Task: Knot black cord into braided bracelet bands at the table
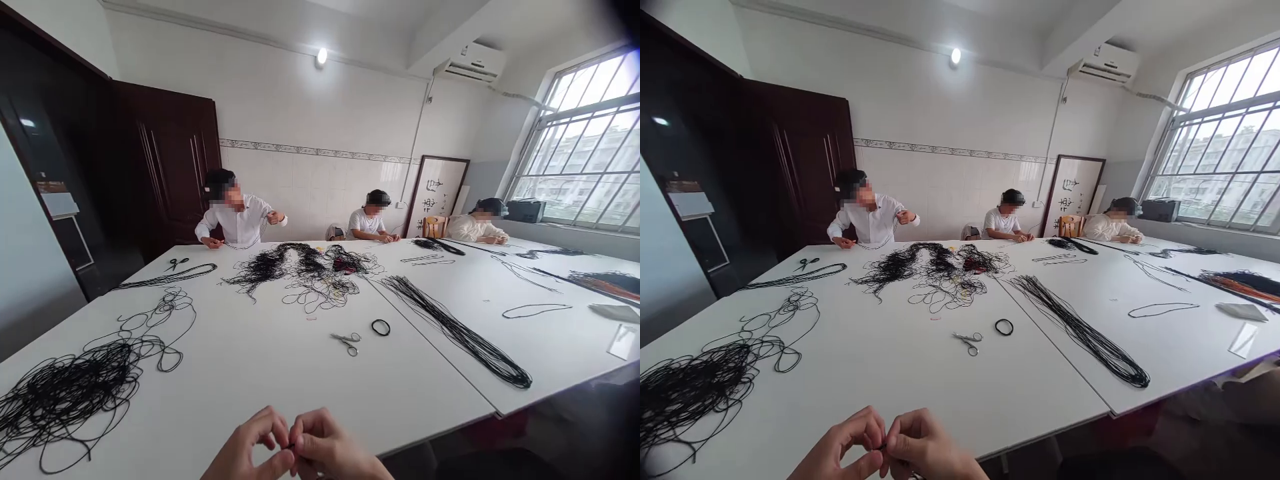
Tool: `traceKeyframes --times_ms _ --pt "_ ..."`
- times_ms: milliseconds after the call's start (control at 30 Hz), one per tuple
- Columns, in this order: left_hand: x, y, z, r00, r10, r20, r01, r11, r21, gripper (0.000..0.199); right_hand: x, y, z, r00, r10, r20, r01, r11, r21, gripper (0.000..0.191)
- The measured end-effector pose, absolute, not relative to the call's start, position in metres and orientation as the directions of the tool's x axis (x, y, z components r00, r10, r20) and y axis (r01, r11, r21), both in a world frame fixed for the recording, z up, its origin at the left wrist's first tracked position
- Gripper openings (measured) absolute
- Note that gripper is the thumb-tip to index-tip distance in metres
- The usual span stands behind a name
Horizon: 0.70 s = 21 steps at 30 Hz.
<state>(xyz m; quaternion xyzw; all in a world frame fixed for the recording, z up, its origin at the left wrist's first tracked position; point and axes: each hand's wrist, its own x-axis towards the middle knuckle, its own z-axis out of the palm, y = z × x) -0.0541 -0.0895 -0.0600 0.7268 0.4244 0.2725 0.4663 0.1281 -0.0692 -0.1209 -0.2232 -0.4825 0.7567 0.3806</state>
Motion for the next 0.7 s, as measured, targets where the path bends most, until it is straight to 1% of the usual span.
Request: traceKeyframes --times_ms 67,200,300,367,467,600,700 --pt "-0.053 -0.095 -0.054 0.549 0.836 0.005 0.275 -0.186 0.943 0.028 0.131 -0.072 -0.116 -0.626 0.779 0.044 -0.367 -0.245 -0.897 0.048" --pt "-0.049 -0.097 -0.039 0.551 0.830 0.085 0.135 -0.189 0.973 0.024 0.132 -0.069 -0.101 -0.653 0.751 0.096 -0.402 -0.236 -0.885 0.048" --pt "-0.045 -0.087 -0.027 0.517 0.848 0.119 -0.087 -0.086 0.992 0.025 0.131 -0.063 -0.085 -0.678 0.722 0.135 -0.423 -0.233 -0.876 0.042" --pt "-0.041 -0.076 -0.020 0.471 0.871 0.140 -0.221 -0.038 0.975 0.027 0.130 -0.058 -0.073 -0.667 0.731 0.148 -0.452 -0.239 -0.859 0.037" --pt "-0.034 -0.056 -0.012 0.419 0.889 0.185 -0.316 -0.049 0.948 0.035 0.128 -0.051 -0.056 -0.603 0.784 0.145 -0.520 -0.249 -0.817 0.035" --pt "-0.027 -0.036 -0.008 0.409 0.885 0.223 -0.408 -0.042 0.912 0.029 0.123 -0.039 -0.042 -0.525 0.842 0.124 -0.587 -0.253 -0.769 0.034" --pt "-0.028 -0.022 -0.007 0.407 0.884 0.232 -0.472 -0.014 0.882 0.024 0.120 -0.028 -0.039 -0.509 0.854 0.108 -0.599 -0.261 -0.757 0.035"
